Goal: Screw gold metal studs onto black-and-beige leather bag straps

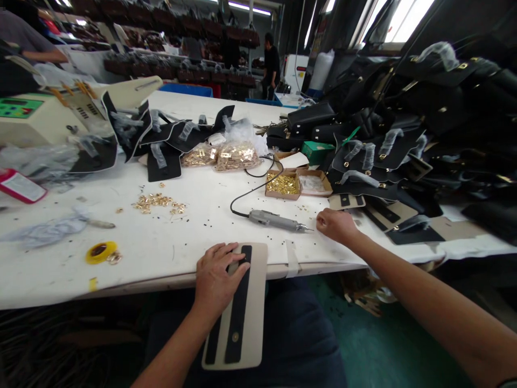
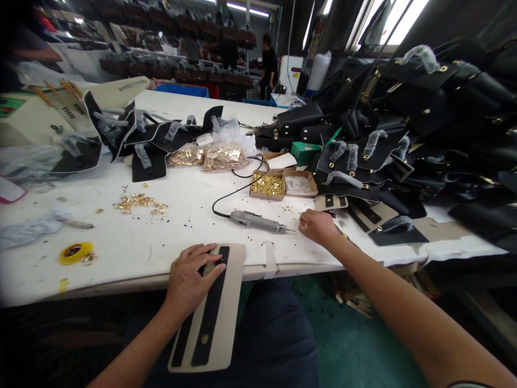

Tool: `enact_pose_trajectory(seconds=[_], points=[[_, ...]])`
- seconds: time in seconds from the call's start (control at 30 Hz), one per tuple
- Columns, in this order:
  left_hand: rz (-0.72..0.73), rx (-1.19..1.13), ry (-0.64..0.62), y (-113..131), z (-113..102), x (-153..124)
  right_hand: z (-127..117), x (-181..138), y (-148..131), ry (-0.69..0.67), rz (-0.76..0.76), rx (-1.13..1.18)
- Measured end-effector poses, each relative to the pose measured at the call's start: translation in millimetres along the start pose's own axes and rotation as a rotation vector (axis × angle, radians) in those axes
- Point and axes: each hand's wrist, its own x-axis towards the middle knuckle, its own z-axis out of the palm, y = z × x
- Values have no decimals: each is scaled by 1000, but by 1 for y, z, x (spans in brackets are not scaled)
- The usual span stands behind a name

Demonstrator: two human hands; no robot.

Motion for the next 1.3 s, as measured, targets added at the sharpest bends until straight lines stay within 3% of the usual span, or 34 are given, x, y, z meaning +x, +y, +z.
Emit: enact_pose_trajectory(seconds=[0.2,0.53,0.77,1.3], points=[[10,-9,7,-1,0,-1,7,0,-3,126,17,7],[1,-9,7,0,0,0,16,-3,-12,231,-119,39],[4,-8,-3,0,0,0,24,-1,-8,309,-42,57],[1,-7,-5,1,-1,0,22,-7,-10,233,-155,134]])
